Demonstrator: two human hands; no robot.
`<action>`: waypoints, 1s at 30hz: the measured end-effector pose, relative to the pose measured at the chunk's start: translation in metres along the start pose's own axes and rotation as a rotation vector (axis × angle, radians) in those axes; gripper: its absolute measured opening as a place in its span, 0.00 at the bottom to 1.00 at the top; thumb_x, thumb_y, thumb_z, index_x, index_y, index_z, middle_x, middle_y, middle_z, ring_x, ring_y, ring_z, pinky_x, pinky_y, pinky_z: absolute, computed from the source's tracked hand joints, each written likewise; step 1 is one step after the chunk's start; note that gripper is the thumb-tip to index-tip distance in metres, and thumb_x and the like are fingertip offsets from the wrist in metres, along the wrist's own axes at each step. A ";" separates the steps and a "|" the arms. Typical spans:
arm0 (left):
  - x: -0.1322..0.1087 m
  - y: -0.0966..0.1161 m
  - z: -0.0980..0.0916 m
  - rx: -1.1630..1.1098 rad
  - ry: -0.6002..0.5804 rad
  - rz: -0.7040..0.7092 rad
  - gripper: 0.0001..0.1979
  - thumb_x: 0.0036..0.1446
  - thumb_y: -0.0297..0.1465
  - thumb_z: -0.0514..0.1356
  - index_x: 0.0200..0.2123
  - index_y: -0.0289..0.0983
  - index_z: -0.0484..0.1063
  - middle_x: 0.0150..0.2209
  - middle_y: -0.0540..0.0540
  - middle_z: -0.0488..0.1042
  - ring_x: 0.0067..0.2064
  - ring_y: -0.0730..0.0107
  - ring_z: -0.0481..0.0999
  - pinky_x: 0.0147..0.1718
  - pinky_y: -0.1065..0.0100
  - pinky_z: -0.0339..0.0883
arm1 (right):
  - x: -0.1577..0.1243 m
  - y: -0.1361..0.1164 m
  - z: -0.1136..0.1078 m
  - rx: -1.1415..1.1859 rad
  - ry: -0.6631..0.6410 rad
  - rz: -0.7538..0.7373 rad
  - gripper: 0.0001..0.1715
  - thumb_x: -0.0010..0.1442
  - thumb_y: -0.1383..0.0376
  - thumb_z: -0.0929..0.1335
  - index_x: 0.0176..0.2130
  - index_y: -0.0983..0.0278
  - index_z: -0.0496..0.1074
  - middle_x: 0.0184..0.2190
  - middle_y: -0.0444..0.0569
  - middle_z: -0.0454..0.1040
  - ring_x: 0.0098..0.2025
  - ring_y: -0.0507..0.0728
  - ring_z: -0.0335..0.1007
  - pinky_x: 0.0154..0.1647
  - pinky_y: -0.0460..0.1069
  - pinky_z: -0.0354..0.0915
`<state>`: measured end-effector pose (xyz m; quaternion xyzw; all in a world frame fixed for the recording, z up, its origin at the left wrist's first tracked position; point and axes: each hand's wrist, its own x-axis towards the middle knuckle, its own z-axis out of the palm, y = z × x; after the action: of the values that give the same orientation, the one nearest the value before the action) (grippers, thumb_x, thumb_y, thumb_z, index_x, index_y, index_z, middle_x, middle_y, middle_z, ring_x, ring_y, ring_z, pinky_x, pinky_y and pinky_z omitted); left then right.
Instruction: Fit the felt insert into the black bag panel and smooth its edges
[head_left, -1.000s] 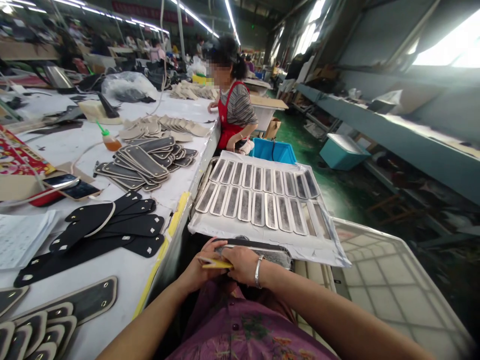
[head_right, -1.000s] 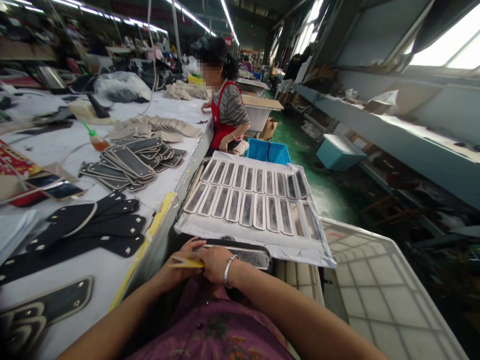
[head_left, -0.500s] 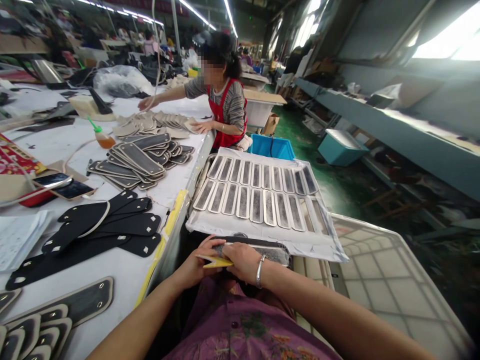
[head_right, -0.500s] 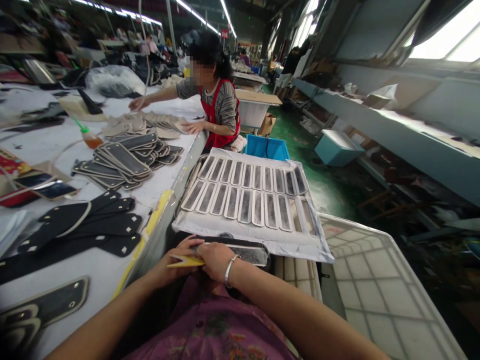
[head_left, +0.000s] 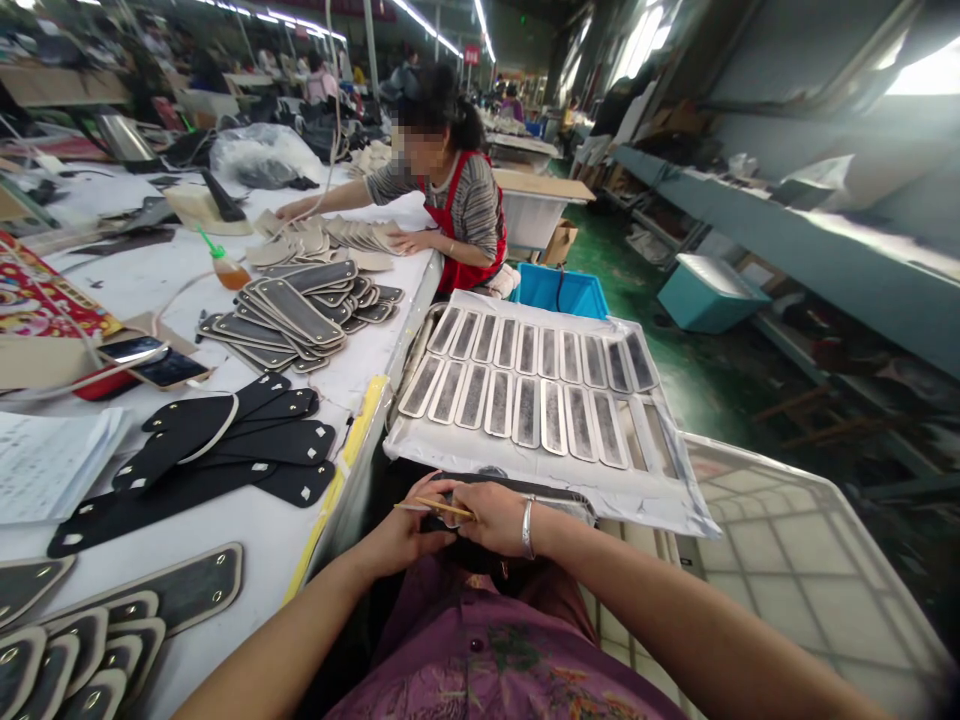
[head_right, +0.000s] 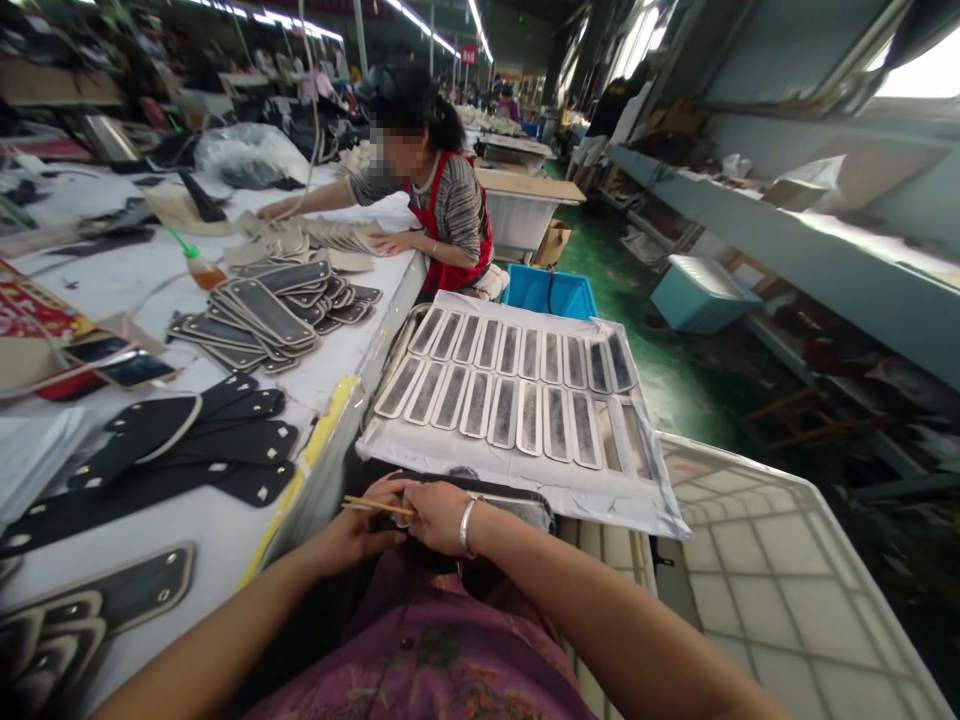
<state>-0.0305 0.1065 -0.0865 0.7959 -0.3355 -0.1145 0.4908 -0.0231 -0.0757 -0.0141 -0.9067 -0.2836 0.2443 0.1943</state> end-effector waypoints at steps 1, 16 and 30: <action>-0.001 -0.001 -0.001 0.024 -0.019 0.012 0.11 0.53 0.32 0.61 0.40 0.37 0.69 0.56 0.43 0.61 0.61 0.59 0.53 0.61 0.56 0.39 | 0.000 0.000 0.000 0.004 0.001 0.014 0.02 0.55 0.69 0.64 0.32 0.66 0.66 0.29 0.47 0.70 0.30 0.52 0.63 0.27 0.45 0.51; 0.006 -0.001 0.004 -0.067 0.104 -0.023 0.08 0.55 0.35 0.59 0.35 0.36 0.69 0.53 0.44 0.65 0.57 0.62 0.59 0.61 0.58 0.40 | 0.007 -0.002 0.012 -0.011 0.133 0.183 0.04 0.51 0.71 0.65 0.31 0.66 0.66 0.29 0.51 0.72 0.32 0.58 0.69 0.29 0.47 0.55; 0.014 -0.007 -0.004 -0.175 0.000 -0.222 0.37 0.48 0.33 0.63 0.60 0.38 0.53 0.61 0.42 0.50 0.62 0.62 0.50 0.61 0.62 0.43 | -0.085 0.039 -0.006 0.957 -0.130 0.371 0.22 0.58 0.48 0.60 0.35 0.65 0.61 0.18 0.42 0.67 0.13 0.49 0.62 0.12 0.42 0.57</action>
<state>-0.0151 0.1021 -0.0886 0.7822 -0.2343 -0.1968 0.5428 -0.0645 -0.1590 0.0000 -0.7344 0.0140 0.4328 0.5226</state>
